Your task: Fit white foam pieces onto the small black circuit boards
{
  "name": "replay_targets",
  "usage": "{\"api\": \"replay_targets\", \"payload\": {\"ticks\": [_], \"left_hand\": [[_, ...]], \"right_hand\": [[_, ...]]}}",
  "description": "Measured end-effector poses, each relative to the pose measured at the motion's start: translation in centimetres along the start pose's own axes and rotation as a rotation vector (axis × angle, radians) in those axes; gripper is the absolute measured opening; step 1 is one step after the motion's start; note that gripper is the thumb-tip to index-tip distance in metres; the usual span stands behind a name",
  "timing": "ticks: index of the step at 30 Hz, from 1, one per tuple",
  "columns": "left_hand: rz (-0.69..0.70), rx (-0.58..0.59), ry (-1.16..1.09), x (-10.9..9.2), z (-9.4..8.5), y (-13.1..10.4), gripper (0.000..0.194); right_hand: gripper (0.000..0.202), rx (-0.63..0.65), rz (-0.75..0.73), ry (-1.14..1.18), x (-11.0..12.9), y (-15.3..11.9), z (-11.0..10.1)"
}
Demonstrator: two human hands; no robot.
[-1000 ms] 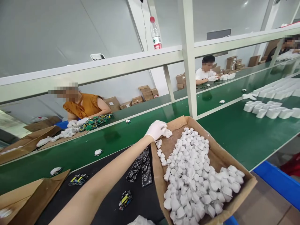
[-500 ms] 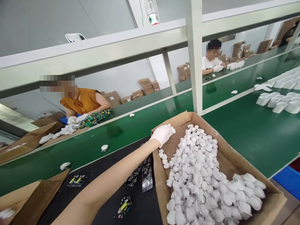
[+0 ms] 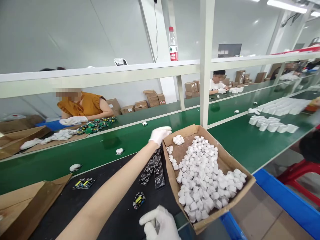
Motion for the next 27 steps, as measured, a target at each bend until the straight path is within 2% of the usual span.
{"api": "replay_targets", "payload": {"ticks": [3,6,8,9,12,14,16,18,19,21,23,25,27], "left_hand": [[0.004,-0.103,-0.244,-1.3,-3.8,-5.0,0.036],[-0.004,-0.126,-0.396,-2.2,-6.3,-11.0,0.034],[-0.039,-0.129,-0.448,-2.1,-7.2,-14.8,0.028],[-0.063,-0.135,-0.426,-1.9,-7.7,-16.5,0.026],[-0.135,-0.162,-0.275,-0.3,-8.8,-21.3,0.026],[-0.208,-0.209,-0.201,1.7,-9.7,-24.4,0.027],[-0.297,-0.307,-0.206,4.0,-10.9,-27.4,0.029],[-0.377,-0.409,-0.217,6.1,-12.2,-30.1,0.030],[-0.392,-0.462,-0.239,6.8,-12.9,-31.2,0.029],[-0.415,-0.528,-0.281,7.9,-13.7,-32.8,0.026],[-0.417,-0.562,-0.322,8.5,-14.1,-33.8,0.023],[-0.392,-0.576,-0.348,8.6,-14.2,-34.3,0.023],[-0.349,-0.573,-0.370,8.6,-13.9,-34.5,0.024]], "right_hand": [[0.031,-0.027,-0.055,0.254,0.7,0.1,-0.9],[0.022,-0.030,0.034,0.434,0.4,0.7,-1.1],[0.013,0.002,0.104,0.470,0.2,1.0,-0.5],[0.012,0.014,0.132,0.471,0.1,1.1,-0.2],[0.027,0.016,0.176,0.448,0.0,0.9,0.3],[0.036,0.016,0.228,0.424,0.1,0.1,0.3],[0.039,0.051,0.304,0.378,0.8,-1.1,-0.1],[0.029,0.129,0.326,0.246,2.8,-2.0,-1.3],[0.024,0.134,0.279,0.144,4.4,-1.9,-2.6],[0.024,0.121,0.099,-0.095,8.2,-0.5,-5.6],[0.032,0.069,-0.032,-0.387,10.8,2.3,-8.4],[0.032,0.012,-0.053,-0.862,11.0,6.1,-10.3],[0.021,0.028,0.010,-1.001,9.3,10.0,-11.1]]}}
Point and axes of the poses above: each hand's wrist, its own y-axis towards the middle knuckle, its own z-axis out of the palm, x = y × z, the point moved 10 cm from there along y, towards the middle knuckle, and after that the axes turned 4 degrees about z, right-handed, at the moved point
